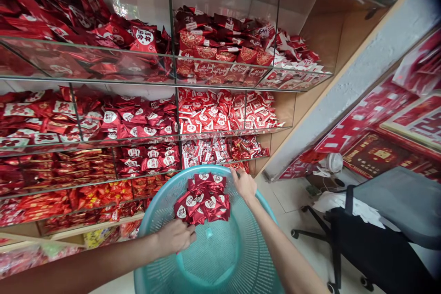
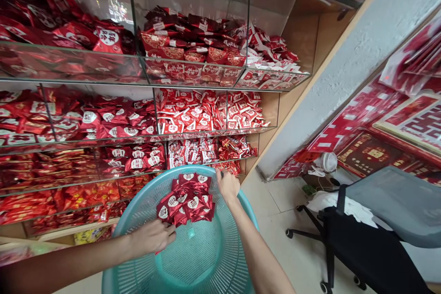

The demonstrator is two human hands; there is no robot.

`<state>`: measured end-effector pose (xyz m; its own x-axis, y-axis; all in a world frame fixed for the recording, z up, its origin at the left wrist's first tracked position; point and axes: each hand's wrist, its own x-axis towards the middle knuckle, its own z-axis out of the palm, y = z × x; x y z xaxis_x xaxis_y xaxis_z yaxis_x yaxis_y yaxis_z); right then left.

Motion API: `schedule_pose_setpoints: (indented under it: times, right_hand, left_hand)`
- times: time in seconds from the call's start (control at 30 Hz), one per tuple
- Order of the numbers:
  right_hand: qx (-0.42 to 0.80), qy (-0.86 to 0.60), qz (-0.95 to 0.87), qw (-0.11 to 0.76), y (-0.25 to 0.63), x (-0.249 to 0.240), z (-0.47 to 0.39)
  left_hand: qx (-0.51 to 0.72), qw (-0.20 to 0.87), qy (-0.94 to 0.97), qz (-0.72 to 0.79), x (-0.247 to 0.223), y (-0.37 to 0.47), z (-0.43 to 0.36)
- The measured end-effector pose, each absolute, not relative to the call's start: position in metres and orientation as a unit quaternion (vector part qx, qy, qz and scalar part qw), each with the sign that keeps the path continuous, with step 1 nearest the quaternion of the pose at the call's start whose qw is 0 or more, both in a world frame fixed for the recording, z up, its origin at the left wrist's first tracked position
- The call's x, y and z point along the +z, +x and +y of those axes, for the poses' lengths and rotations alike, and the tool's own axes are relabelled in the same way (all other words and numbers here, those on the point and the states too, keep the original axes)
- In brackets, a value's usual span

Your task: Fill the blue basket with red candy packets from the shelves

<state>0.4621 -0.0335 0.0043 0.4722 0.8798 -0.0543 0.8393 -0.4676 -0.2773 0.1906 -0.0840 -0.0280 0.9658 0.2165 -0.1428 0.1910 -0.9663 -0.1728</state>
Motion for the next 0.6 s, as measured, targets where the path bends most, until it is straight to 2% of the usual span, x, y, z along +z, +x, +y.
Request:
schedule_pose_setpoints:
  times: [0.27, 0.37, 0.5, 0.6]
  right_hand:
    - [0.093, -0.853, -0.503, 0.105, 0.461, 0.005, -0.033]
    - [0.092, -0.853, -0.502, 0.107, 0.462, 0.004, -0.034]
    - [0.093, -0.854, -0.502, 0.104, 0.462, 0.004, -0.035]
    - [0.091, -0.853, -0.503, 0.102, 0.459, 0.005, -0.035]
  left_hand:
    - [0.121, -0.003, -0.987, -0.11, -0.007, 0.192, -0.08]
    - [0.131, -0.13, -0.97, -0.157, 0.019, 0.191, -0.075]
    - [0.054, -0.341, -0.912, -0.222, 0.042, 0.195, -0.055]
    - [-0.006, -0.377, -0.879, -0.293, 0.041, 0.206, -0.033]
